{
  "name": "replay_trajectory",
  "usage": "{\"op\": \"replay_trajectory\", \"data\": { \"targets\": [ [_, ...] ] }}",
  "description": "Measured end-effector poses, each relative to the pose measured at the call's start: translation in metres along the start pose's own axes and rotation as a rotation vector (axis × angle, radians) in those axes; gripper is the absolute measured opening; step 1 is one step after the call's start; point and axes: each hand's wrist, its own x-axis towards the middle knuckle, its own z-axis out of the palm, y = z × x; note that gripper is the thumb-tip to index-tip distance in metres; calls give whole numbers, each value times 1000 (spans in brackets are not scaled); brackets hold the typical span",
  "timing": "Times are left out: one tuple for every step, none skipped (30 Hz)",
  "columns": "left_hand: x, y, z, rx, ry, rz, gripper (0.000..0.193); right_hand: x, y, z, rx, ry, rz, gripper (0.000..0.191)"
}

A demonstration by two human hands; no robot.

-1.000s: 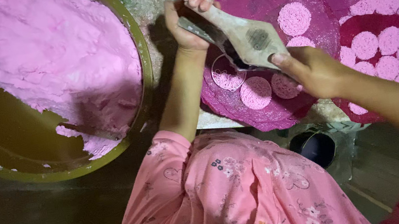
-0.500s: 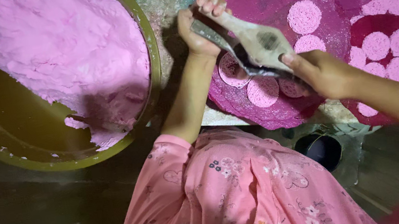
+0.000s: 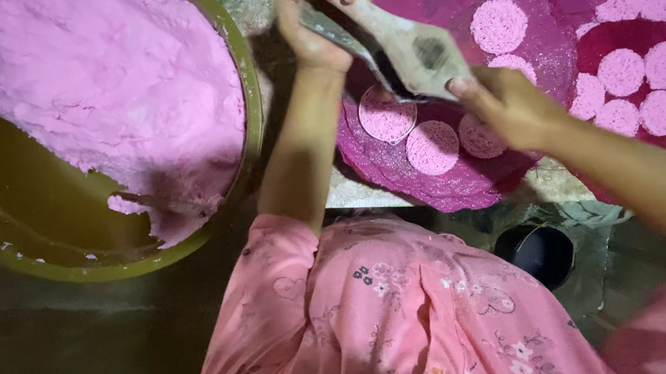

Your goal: The person scoops pink powder into a round mold held in a hand press, squeezes the press to compact the powder, and ejects the formed disc onto a tray. They repeat the cycle for many discs and then arrange the finished discs across drying trays.

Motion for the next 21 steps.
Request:
{"op": "replay_trajectory", "data": {
  "targets": [
    [0, 7, 3, 15, 20, -11, 26, 0, 3, 9, 129, 5, -28, 62],
    [-3, 15, 5, 53, 114, -45, 27, -1, 7, 19, 261, 5, -57, 60],
    [-9, 21, 7, 96, 203, -77, 25, -5, 14, 26, 359, -7, -92, 61],
    [-19, 25, 9, 214, 255, -98, 24, -10, 21, 33, 456, -20, -127, 63],
    [-32, 26, 12, 383, 297, -122, 23, -15, 29, 39, 552, -34, -162, 66],
    [-46, 23, 15, 567, 338, -152, 22, -23, 38, 42, 546, -5, -231, 68],
    [-63, 18, 19, 761, 261, -187, 22, -32, 47, 43, 537, 27, -301, 72],
    [-81, 14, 24, 972, 178, -208, 22, -41, 55, 43, 527, 59, -372, 75],
    [-98, 10, 29, 1177, 75, -212, 22, -49, 62, 45, 632, 94, -414, 78],
    [-114, 8, 34, 1459, -41, -270, 23, -56, 67, 47, 737, 130, -453, 80],
    [-127, 7, 39, 1737, -167, -327, 25, -63, 72, 50, 843, 164, -493, 84],
    [-137, 5, 44, 2012, -302, -382, 28, -69, 77, 54, 855, 215, -483, 87],
    [-144, 4, 47, 2038, -387, -355, 31, -74, 80, 59, 864, 266, -476, 90],
    [-148, 2, 51, 2064, -472, -325, 35, -78, 84, 63, 873, 317, -471, 94],
    [-150, 0, 53, 2090, -558, -292, 39, -81, 88, 68, 907, 339, -473, 91],
    [-150, -1, 55, 2122, -594, -281, 37, -83, 91, 73, 940, 361, -475, 89],
    [-148, -3, 56, 2152, -630, -269, 36, -85, 95, 77, 972, 383, -475, 87],
    [-147, -5, 56, 2180, -668, -257, 34, -87, 99, 81, 1004, 386, -489, 87],
    [-145, -6, 55, 2184, -687, -237, 33, -89, 103, 84, 1036, 389, -502, 86],
    [-145, -7, 54, 2186, -706, -219, 32, -92, 106, 88, 1070, 392, -513, 86],
    [-145, -9, 53, 2189, -725, -202, 31, -94, 110, 90, 1083, 392, -535, 83]
  ]
}}
